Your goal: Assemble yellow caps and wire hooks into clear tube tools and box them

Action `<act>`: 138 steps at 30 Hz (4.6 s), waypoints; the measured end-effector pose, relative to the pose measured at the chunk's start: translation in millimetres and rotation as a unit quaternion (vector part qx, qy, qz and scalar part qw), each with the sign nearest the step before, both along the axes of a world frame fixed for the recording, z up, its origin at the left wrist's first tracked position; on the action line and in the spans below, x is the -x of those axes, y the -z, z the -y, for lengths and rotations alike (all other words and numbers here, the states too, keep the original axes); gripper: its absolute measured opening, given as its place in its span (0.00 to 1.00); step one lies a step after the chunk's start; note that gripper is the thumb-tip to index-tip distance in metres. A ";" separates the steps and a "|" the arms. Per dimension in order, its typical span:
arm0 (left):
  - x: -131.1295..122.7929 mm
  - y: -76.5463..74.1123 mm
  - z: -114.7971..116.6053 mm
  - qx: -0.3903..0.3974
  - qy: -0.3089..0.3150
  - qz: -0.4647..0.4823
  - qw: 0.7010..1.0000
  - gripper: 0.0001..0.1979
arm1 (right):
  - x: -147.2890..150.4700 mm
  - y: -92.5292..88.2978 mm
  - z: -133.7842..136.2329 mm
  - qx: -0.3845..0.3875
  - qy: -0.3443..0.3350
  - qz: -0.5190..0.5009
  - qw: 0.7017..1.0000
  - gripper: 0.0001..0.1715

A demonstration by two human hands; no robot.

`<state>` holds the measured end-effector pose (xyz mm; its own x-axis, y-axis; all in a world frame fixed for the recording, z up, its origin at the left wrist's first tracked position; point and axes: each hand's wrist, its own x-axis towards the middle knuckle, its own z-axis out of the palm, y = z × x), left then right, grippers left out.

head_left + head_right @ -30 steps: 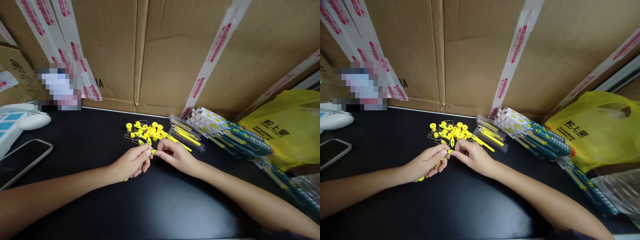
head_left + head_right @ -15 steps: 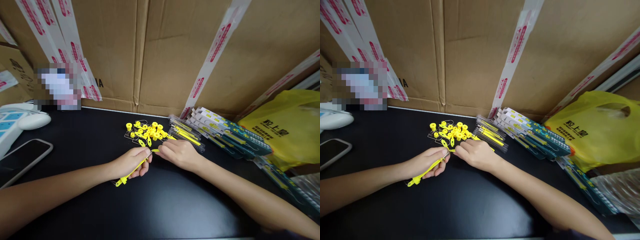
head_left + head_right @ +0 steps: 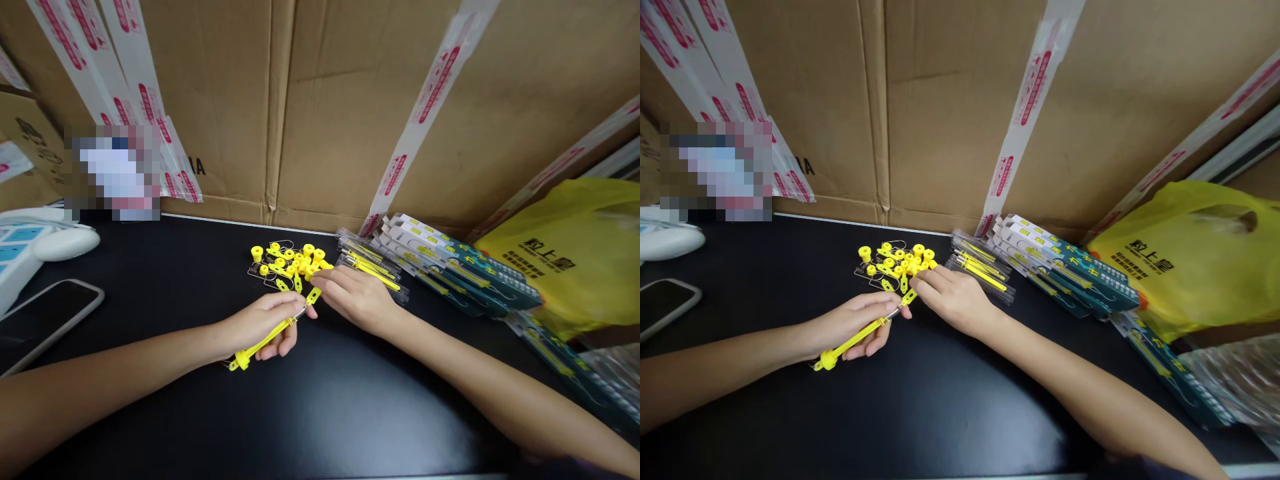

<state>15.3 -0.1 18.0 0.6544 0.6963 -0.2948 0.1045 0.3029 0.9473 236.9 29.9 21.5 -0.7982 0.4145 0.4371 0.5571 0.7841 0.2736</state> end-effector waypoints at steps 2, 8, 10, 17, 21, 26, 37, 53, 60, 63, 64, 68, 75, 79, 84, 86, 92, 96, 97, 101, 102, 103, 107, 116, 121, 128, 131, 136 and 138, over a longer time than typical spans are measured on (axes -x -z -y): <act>-0.6 0.9 -0.4 0.001 -0.015 0.015 1.000 0.16 | -2.4 -5.8 -3.5 0.002 0.041 0.015 0.999 0.14; -2.2 1.4 -3.3 -0.015 -0.072 0.018 0.997 0.13 | -29.7 -36.8 -23.7 0.009 0.315 0.061 0.947 0.12; -2.0 0.0 -3.5 -0.029 -0.074 0.009 0.997 0.12 | -39.9 -43.5 -30.9 0.039 0.384 0.081 0.919 0.13; -1.3 -0.2 -3.1 -0.045 -0.065 -0.008 0.997 0.13 | -49.5 -40.6 -41.7 0.112 0.448 0.123 0.879 0.18; -1.4 0.4 -3.4 -0.049 -0.058 -0.003 0.997 0.13 | -49.2 -36.5 -43.9 0.126 0.451 0.136 0.873 0.18; -1.7 -0.6 -3.6 -0.050 -0.056 -0.007 0.997 0.14 | -51.1 -32.4 -48.4 0.142 0.441 0.138 0.875 0.15; -0.7 -0.2 -1.3 -0.070 -0.023 -0.020 0.997 0.16 | -52.4 -70.0 -34.6 0.355 0.165 -0.463 0.795 0.14; -0.4 -1.8 3.2 -0.096 0.015 0.009 0.995 0.17 | -16.2 -41.4 -24.8 0.596 0.020 -0.573 0.562 0.11; 0.3 3.5 0.6 -0.101 0.006 0.012 0.995 0.16 | -6.5 -37.3 -15.6 0.638 0.002 -0.553 0.535 0.13; -0.1 5.1 -0.4 -0.100 -0.012 0.010 0.995 0.16 | -1.1 -35.4 -7.6 0.647 -0.011 -0.540 0.539 0.12; -0.5 5.4 -0.5 -0.101 -0.018 0.009 0.995 0.15 | 0.9 -34.6 -4.8 0.648 -0.017 -0.533 0.543 0.11; -2.1 7.2 0.2 -0.114 -0.038 0.021 0.993 0.13 | 7.3 -31.6 2.8 0.648 -0.028 -0.509 0.567 0.12; -2.3 1.1 1.1 -0.094 -0.053 0.041 0.993 0.09 | 9.8 -24.5 2.4 0.636 -0.036 -0.505 0.583 0.14; -3.5 -2.1 1.1 -0.071 -0.092 0.047 0.992 0.09 | 10.7 -21.9 3.7 0.629 -0.031 -0.504 0.590 0.16; -4.0 6.3 -0.9 -0.102 -0.123 0.058 0.985 0.16 | 13.1 -23.0 8.1 0.620 -0.028 -0.510 0.595 0.15; -3.6 8.7 -1.0 -0.119 -0.120 0.069 0.983 0.17 | 13.7 -23.3 9.7 0.622 -0.027 -0.502 0.600 0.14; -3.2 6.1 1.5 -0.157 -0.086 0.098 0.979 0.21 | 14.1 -19.7 10.0 0.630 -0.050 -0.478 0.610 0.11; -3.5 6.2 0.6 -0.147 -0.065 0.128 0.979 0.26 | 15.1 -17.2 10.8 0.643 -0.058 -0.442 0.623 0.13; -3.6 6.4 0.2 -0.141 -0.064 0.131 0.979 0.27 | 15.6 -17.0 11.7 0.646 -0.060 -0.426 0.630 0.14; -4.3 4.9 0.2 -0.125 -0.066 0.126 0.982 0.28 | 18.3 -17.6 17.7 0.653 -0.074 -0.379 0.651 0.16; -4.6 4.0 0.7 -0.123 -0.064 0.126 0.982 0.29 | 19.2 -18.0 19.4 0.656 -0.079 -0.371 0.653 0.15; -4.9 3.2 1.2 -0.119 -0.062 0.127 0.983 0.29 | 20.1 -18.4 21.1 0.660 -0.087 -0.363 0.652 0.14; -5.8 1.4 2.6 -0.105 -0.052 0.132 0.984 0.32 | 22.9 -18.8 26.3 0.676 -0.121 -0.341 0.642 0.14; -4.4 -2.2 0.5 -0.066 -0.086 0.118 0.987 0.23 | 18.6 -20.3 18.1 0.653 -0.094 -0.375 0.651 0.14; -3.0 6.3 -4.3 -0.120 -0.105 0.072 0.985 0.13 | 7.4 -36.6 10.4 0.617 -0.054 -0.439 0.651 0.16; -0.1 8.2 -2.9 -0.211 -0.035 -0.004 0.977 0.11 | -8.7 -60.8 8.1 0.574 -0.043 -0.486 0.657 0.16; -0.6 4.6 -0.7 -0.233 -0.028 -0.038 0.971 0.11 | -9.8 -63.7 9.5 0.573 -0.045 -0.486 0.658 0.16; -2.6 -0.2 3.1 -0.281 -0.050 -0.064 0.956 0.10 | -6.8 -59.5 12.0 0.589 -0.053 -0.470 0.655 0.14; -2.9 -0.6 3.8 -0.281 -0.049 -0.075 0.955 0.10 | -6.0 -57.5 12.2 0.592 -0.050 -0.467 0.655 0.14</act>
<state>18.3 -3.9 18.6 0.5577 0.8280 0.0585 0.2495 -0.2344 0.9396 242.9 17.7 79.0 -0.4609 0.8704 0.1732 -0.0229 0.1835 -0.9828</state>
